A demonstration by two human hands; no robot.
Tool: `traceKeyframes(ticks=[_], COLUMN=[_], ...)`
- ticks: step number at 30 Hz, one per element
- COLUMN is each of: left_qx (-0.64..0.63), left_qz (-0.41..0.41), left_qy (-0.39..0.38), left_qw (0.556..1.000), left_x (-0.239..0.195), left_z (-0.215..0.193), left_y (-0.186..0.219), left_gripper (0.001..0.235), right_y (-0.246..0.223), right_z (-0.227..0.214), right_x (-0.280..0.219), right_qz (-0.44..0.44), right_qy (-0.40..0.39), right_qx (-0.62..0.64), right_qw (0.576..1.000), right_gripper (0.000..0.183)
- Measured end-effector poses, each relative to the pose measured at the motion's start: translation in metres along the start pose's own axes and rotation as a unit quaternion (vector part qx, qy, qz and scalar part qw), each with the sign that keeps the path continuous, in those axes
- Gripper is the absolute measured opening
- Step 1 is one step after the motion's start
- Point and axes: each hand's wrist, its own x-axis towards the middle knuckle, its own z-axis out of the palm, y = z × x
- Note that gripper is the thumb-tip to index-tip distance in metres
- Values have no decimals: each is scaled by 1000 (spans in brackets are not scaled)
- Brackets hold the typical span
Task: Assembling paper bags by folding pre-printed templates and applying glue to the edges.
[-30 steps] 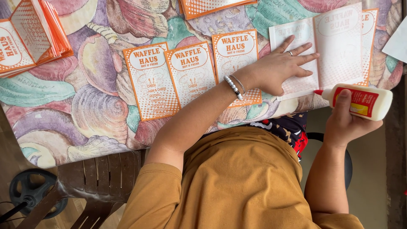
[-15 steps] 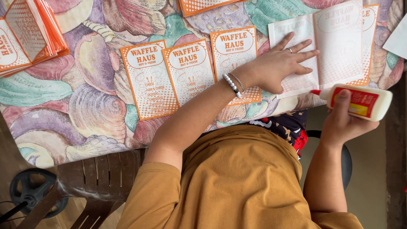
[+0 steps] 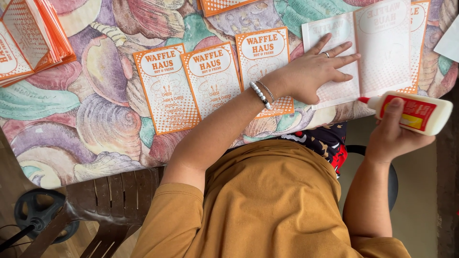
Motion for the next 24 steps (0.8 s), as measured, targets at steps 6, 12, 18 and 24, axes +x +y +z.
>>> traceKeyframes(ticks=[6,12,18,24], left_qx=[-10,-4,-1,-1], left_qz=[-8,1,3,-1], left_qy=[-11,-1,3,-15], left_qw=[1000,1000,1000,1000], left_x=[-2,-1,-1,0], left_z=[-5,-1,0,-6], left_y=[3,0,0,1], left_gripper=[84,82,83,86], right_y=[0,-12,-2,-15], right_z=[5,18,9,12], right_x=[-4,-29,-12,-13], right_qz=[23,14,-17,33], right_qy=[15,-16,-4,1], right_qx=[-1,11,15,28], right_qw=[1000,1000,1000,999], right_gripper=[25,29,30,27])
